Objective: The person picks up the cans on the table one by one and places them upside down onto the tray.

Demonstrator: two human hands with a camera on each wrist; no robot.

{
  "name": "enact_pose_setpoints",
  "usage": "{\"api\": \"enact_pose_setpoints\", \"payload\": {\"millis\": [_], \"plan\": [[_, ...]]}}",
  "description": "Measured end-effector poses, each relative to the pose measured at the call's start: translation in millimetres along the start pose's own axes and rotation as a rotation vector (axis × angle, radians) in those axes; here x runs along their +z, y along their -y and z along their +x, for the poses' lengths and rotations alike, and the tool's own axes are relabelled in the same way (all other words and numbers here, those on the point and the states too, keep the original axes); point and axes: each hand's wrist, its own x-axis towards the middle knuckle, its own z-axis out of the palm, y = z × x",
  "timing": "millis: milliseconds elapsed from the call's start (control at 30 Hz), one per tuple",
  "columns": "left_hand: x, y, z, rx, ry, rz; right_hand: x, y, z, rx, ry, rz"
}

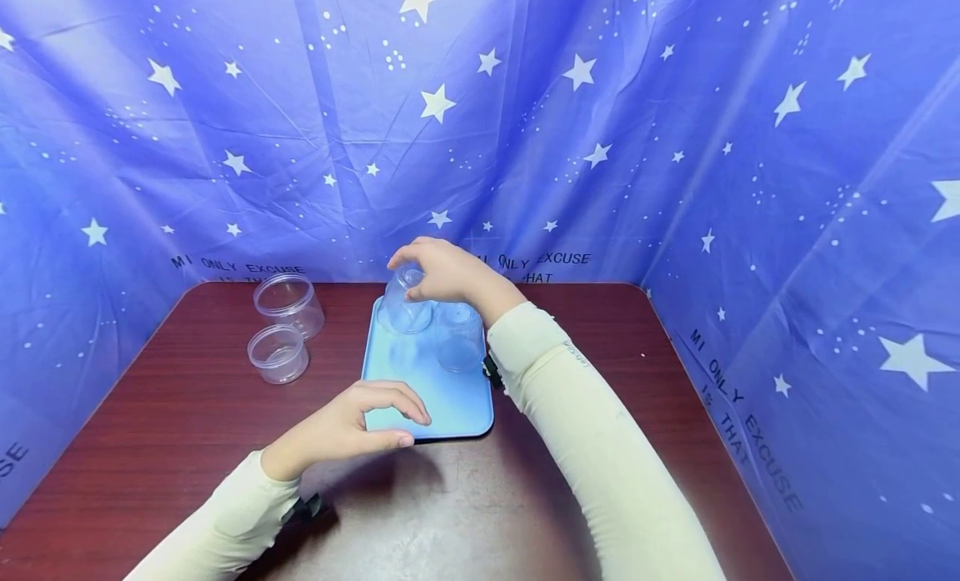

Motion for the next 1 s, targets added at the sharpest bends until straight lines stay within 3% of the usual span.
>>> {"api": "enact_pose_setpoints", "payload": {"millis": [667,1000], "plan": [[-0.1,1.1,-2.0,-0.021,0.053,0.021,21.7,17.6,17.4,0.016,0.128,-0.150],[0.6,1.8,-1.5,-0.010,0.067,0.019,35.0,15.4,19.7,0.064,0.152,-0.151]]}}
